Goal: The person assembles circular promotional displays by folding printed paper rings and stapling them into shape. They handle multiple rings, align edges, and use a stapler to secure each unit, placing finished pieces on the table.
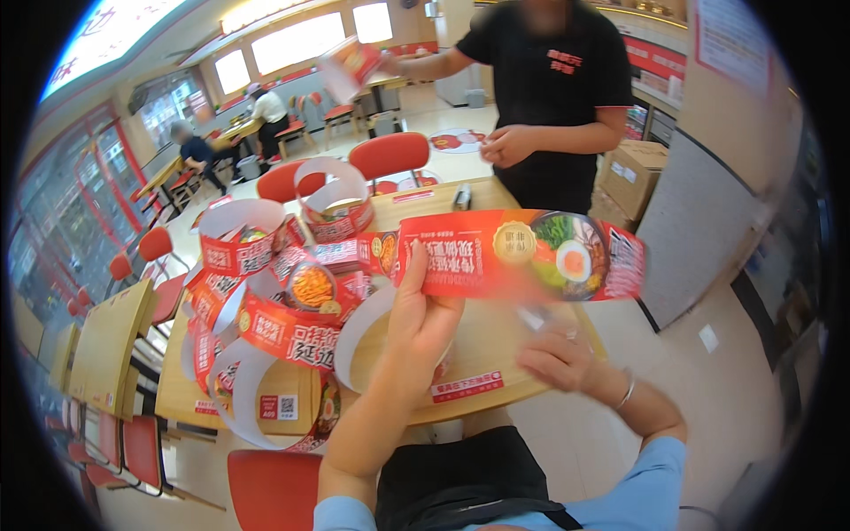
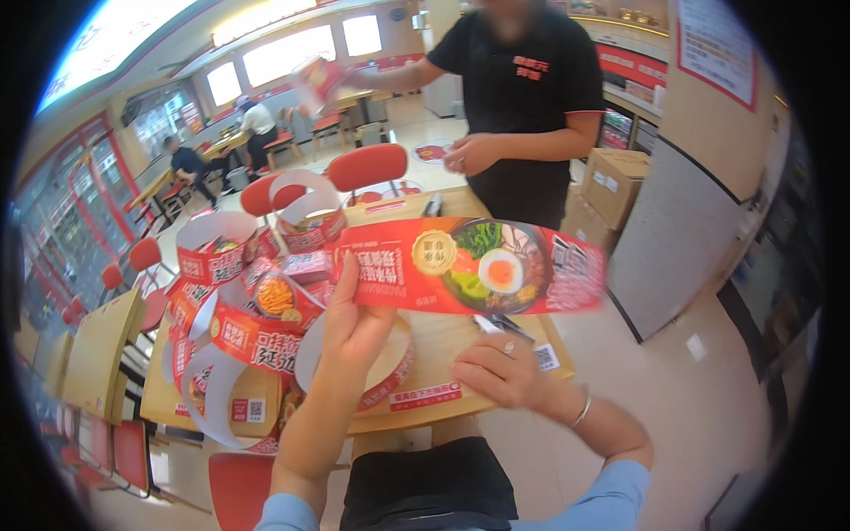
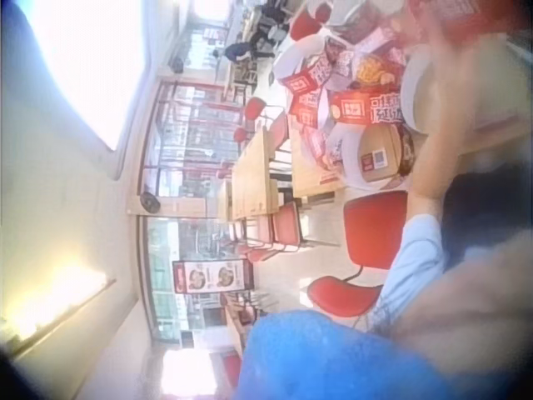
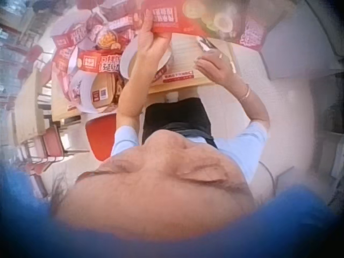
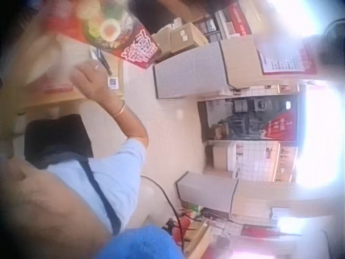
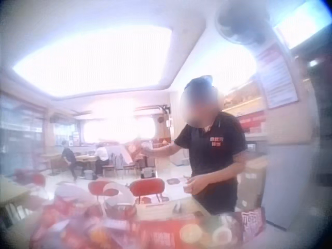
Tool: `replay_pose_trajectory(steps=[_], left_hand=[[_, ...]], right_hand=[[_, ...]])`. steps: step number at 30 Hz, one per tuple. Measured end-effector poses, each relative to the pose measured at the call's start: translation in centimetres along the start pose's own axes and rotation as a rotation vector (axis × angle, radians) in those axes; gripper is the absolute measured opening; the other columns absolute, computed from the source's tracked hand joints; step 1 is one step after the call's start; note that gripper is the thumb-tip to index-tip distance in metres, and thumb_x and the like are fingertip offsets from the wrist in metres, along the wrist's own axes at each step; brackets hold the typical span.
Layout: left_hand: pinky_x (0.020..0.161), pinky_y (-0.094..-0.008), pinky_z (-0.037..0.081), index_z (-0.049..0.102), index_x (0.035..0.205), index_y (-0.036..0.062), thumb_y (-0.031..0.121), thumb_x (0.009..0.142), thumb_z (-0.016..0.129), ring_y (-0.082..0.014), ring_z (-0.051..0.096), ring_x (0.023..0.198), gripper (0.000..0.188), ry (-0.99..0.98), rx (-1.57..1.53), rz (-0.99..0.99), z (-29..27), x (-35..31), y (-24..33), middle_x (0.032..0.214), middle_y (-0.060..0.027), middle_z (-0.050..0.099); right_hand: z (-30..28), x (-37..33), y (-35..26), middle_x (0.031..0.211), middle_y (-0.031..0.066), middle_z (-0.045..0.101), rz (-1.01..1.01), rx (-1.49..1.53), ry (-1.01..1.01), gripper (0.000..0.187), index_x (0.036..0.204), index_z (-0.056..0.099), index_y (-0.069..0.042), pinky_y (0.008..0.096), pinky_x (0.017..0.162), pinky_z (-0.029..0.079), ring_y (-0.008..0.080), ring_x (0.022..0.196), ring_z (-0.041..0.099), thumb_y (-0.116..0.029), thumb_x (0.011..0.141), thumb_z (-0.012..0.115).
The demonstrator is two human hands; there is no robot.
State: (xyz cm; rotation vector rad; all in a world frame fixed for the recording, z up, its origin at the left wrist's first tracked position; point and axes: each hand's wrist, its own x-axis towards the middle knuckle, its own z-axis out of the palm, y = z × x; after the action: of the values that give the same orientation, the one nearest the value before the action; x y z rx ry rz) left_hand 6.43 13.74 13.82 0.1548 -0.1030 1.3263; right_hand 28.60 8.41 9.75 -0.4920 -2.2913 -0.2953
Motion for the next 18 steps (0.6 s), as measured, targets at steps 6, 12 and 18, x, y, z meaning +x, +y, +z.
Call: replay_pose_trajectory(steps=[6,12,18], left_hand=[[0.100,-0.0396,0.048,0.052,0.125,0.0108,0.014,0.096,0.057,-0.0192,0.058,0.114,0.029,0.031,0.173,-0.083,-3.1,-5.2,-5.4,0.124,-0.0048,0.060],[0.097,-0.0394,0.050,0.060,0.119,0.0134,0.015,0.094,0.059,-0.0191,0.062,0.108,0.025,-0.090,0.167,0.149,-4.8,-9.5,2.4,0.116,-0.0040,0.066],[0.058,-0.0226,0.043,0.058,0.104,0.0045,0.013,0.095,0.055,-0.0104,0.048,0.062,0.013,-0.258,0.000,0.049,-6.2,-14.0,14.8,0.075,0.0002,0.052]], right_hand=[[1.2,-1.5,-3.0,0.130,0.0053,0.054,0.841,1.798,1.088,0.037,0.132,0.045,-0.007,0.0410,0.111,0.035,0.0228,0.123,0.050,-0.015,0.097,0.052],[-2.6,-9.4,1.0,0.106,0.0052,0.060,0.533,2.061,1.397,0.030,0.126,0.046,-0.001,0.0264,0.072,0.052,0.0125,0.080,0.059,-0.017,0.101,0.047],[-3.4,-11.8,0.6,0.088,0.0051,0.064,0.937,1.660,0.632,0.029,0.120,0.054,0.002,0.0213,0.049,0.044,0.0064,0.054,0.050,-0.010,0.094,0.058]])
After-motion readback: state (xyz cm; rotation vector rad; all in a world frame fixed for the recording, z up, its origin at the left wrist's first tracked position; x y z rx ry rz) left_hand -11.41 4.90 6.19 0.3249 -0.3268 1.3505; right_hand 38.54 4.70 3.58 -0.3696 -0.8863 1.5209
